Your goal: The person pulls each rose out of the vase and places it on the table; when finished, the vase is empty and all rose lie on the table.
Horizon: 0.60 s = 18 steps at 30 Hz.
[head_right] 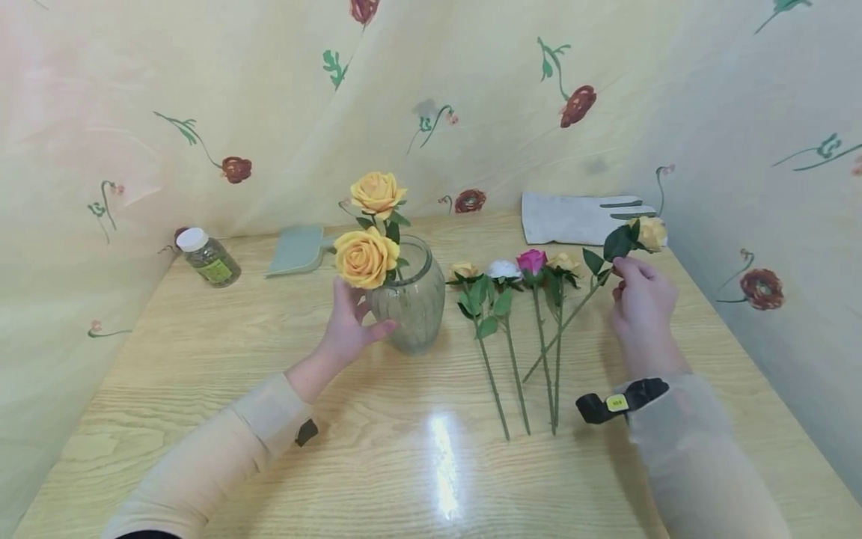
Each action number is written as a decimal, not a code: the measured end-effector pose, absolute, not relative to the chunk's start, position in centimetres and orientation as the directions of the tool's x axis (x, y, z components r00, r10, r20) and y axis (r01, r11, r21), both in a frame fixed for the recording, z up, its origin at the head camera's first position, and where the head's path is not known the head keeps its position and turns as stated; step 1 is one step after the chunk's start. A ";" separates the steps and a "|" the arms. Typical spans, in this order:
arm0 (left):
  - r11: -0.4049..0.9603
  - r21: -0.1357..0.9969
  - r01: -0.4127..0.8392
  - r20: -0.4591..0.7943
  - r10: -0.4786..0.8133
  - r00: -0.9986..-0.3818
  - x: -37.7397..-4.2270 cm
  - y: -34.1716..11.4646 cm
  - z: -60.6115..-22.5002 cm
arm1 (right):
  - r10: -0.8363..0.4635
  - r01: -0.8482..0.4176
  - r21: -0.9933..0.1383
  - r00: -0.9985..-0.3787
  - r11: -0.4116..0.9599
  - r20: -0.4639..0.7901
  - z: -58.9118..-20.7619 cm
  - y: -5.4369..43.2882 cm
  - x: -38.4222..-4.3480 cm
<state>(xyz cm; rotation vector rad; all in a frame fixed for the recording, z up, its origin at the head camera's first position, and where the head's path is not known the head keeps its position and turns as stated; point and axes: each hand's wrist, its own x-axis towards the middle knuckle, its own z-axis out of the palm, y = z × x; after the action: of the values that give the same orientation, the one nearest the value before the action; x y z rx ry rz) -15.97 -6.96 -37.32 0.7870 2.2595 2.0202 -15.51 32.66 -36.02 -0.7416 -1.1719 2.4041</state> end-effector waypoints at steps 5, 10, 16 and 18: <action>0.059 0.938 0.342 0.296 0.376 -0.878 -15.3 -7.0 -36.0 | 0.503 0.048 -0.866 -0.798 -0.498 -0.333 -36.7 33.4 -15.8; 0.058 0.939 0.340 0.293 0.386 -0.875 -15.3 -7.1 -36.0 | 0.480 0.196 -0.927 -0.809 -0.321 -0.338 -37.5 34.1 -15.9; 0.042 0.933 0.358 0.315 0.388 -0.866 -15.4 -7.0 -36.1 | 0.437 0.348 -0.938 -0.842 -0.005 -0.315 -38.6 34.7 -15.9; 0.043 0.931 0.361 0.318 0.385 -0.866 -15.4 -7.0 -36.1 | 0.418 0.378 -0.914 -0.861 0.146 -0.289 -39.0 34.7 -15.9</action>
<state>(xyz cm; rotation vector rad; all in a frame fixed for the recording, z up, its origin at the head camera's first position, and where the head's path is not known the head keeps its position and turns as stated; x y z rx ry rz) -15.45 -6.98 -36.14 0.8069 2.2559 2.0038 -15.93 34.70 -38.99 -0.8173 -2.3522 1.8602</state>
